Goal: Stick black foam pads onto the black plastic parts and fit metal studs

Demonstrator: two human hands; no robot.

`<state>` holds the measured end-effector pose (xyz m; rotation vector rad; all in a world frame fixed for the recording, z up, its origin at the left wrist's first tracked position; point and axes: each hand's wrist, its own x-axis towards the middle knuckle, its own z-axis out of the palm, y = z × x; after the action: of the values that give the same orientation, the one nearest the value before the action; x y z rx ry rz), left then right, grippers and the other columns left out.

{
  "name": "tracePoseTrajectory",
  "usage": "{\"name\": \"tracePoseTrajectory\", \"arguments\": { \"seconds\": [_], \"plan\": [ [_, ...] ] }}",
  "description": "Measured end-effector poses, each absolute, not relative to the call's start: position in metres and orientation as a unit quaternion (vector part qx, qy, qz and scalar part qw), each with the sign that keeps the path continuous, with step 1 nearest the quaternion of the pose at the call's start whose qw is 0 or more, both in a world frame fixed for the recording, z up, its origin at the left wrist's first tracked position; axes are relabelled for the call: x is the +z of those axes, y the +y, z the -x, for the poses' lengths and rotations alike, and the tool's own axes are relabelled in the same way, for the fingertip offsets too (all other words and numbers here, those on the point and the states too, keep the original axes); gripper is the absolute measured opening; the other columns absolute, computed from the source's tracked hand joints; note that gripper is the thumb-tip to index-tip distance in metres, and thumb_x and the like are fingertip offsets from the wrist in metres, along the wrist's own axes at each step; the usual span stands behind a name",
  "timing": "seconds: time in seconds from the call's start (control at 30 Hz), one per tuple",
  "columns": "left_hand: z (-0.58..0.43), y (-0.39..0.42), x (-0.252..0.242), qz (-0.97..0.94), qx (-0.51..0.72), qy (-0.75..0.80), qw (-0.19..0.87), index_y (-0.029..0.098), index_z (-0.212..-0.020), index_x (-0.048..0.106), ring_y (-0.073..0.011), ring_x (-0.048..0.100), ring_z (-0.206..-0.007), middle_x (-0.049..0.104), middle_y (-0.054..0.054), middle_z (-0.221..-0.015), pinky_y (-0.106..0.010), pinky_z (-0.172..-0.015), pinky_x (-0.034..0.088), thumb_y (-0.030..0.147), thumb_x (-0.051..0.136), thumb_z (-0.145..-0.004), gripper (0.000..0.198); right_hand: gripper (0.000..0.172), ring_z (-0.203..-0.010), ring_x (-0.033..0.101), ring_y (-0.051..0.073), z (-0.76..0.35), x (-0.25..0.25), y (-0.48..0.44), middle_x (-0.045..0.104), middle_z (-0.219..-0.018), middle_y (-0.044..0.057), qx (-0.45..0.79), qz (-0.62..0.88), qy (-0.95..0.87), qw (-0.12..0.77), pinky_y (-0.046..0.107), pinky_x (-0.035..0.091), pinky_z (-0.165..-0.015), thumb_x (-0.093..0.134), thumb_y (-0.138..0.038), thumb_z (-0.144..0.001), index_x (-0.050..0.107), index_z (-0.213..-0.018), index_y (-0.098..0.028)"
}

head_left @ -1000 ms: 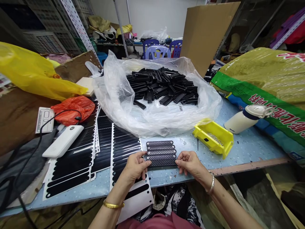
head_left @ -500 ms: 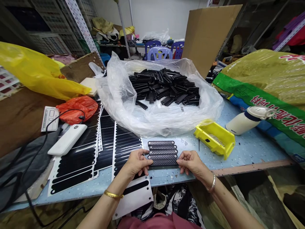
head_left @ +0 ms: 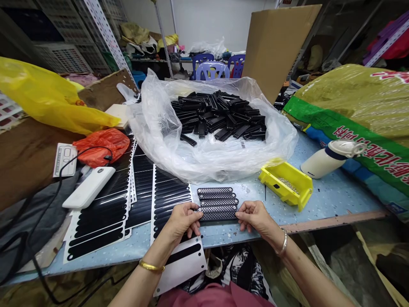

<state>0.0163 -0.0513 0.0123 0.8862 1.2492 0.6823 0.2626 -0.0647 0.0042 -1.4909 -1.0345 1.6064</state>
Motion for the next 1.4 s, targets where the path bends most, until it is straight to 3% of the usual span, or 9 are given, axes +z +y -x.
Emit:
{"name": "tracePoseTrajectory", "arguments": {
  "seconds": [0.2, 0.33, 0.43, 0.7, 1.1, 1.2, 1.4],
  "plan": [
    [-0.021, -0.055, 0.011, -0.428, 0.294, 0.578, 0.629, 0.013, -0.097, 0.051, -0.0175, 0.062, -0.033, 0.059, 0.006, -0.044, -0.014, -0.025, 0.029, 0.039, 0.073, -0.068, 0.044, 0.038, -0.037, 0.060, 0.014, -0.263, 0.003, -0.065, 0.060, -0.046, -0.001, 0.623, 0.574, -0.399, 0.350, 0.016, 0.034, -0.029, 0.080, -0.043, -0.054, 0.055, -0.060, -0.016],
    [-0.020, -0.058, 0.013, -0.424, 0.294, 0.583, 0.628, 0.009, -0.109, 0.052, -0.0190, 0.066, -0.039, 0.061, 0.002, -0.048, -0.015, -0.026, 0.033, 0.041, 0.062, -0.079, 0.045, 0.043, -0.039, 0.061, 0.015, -0.264, 0.003, -0.067, 0.061, -0.049, 0.001, 0.622, 0.578, -0.393, 0.353, 0.017, 0.037, -0.030, 0.079, -0.052, -0.057, 0.056, -0.063, -0.015],
    [-0.019, -0.060, 0.014, -0.417, 0.288, 0.611, 0.609, 0.007, -0.117, 0.051, -0.0188, 0.067, -0.042, 0.061, 0.003, -0.052, -0.016, -0.026, 0.034, 0.034, 0.062, -0.079, 0.048, 0.045, -0.041, 0.063, 0.016, -0.265, 0.003, -0.069, 0.063, -0.052, 0.001, 0.620, 0.578, -0.378, 0.372, 0.019, 0.041, -0.032, 0.076, -0.055, -0.059, 0.058, -0.069, -0.015],
    [-0.014, -0.072, -0.011, -0.539, 0.286, 0.610, 0.505, 0.014, -0.104, 0.064, -0.0179, 0.068, -0.050, 0.064, 0.001, -0.058, -0.021, -0.036, 0.042, 0.027, 0.053, -0.078, 0.031, 0.042, -0.037, 0.059, 0.015, -0.255, -0.002, -0.066, 0.057, -0.046, -0.004, 0.575, 0.611, -0.383, 0.386, 0.019, 0.039, -0.029, 0.071, -0.047, -0.057, 0.059, -0.081, -0.014],
    [-0.017, -0.067, -0.018, -0.519, 0.278, 0.626, 0.511, 0.008, -0.127, 0.053, -0.0203, 0.070, -0.058, 0.067, -0.001, -0.061, -0.025, -0.043, 0.049, 0.030, 0.049, -0.078, 0.054, 0.034, -0.039, 0.057, 0.013, -0.257, -0.005, -0.046, 0.054, -0.051, -0.006, 0.522, 0.641, -0.416, 0.379, 0.019, 0.039, -0.031, 0.060, -0.042, -0.064, 0.057, -0.085, -0.015],
    [-0.017, -0.065, -0.017, -0.527, 0.284, 0.631, 0.493, 0.006, -0.129, 0.052, -0.0202, 0.070, -0.058, 0.068, -0.002, -0.062, -0.026, -0.047, 0.049, 0.030, 0.050, -0.076, 0.058, 0.030, -0.039, 0.055, 0.012, -0.260, -0.005, -0.045, 0.057, -0.057, -0.003, 0.474, 0.658, -0.457, 0.364, 0.021, 0.040, -0.034, 0.050, -0.035, -0.074, 0.060, -0.093, -0.014],
    [-0.020, -0.062, -0.013, -0.547, 0.286, 0.632, 0.469, 0.005, -0.121, 0.060, -0.0216, 0.066, -0.048, 0.067, -0.002, -0.050, -0.027, -0.043, 0.045, 0.029, 0.052, -0.074, 0.053, 0.032, -0.043, 0.053, 0.013, -0.257, -0.002, -0.046, 0.056, -0.051, 0.000, 0.326, 0.607, -0.655, 0.310, 0.023, 0.042, -0.046, 0.038, -0.019, -0.082, 0.070, -0.084, -0.017]
  ]
}}
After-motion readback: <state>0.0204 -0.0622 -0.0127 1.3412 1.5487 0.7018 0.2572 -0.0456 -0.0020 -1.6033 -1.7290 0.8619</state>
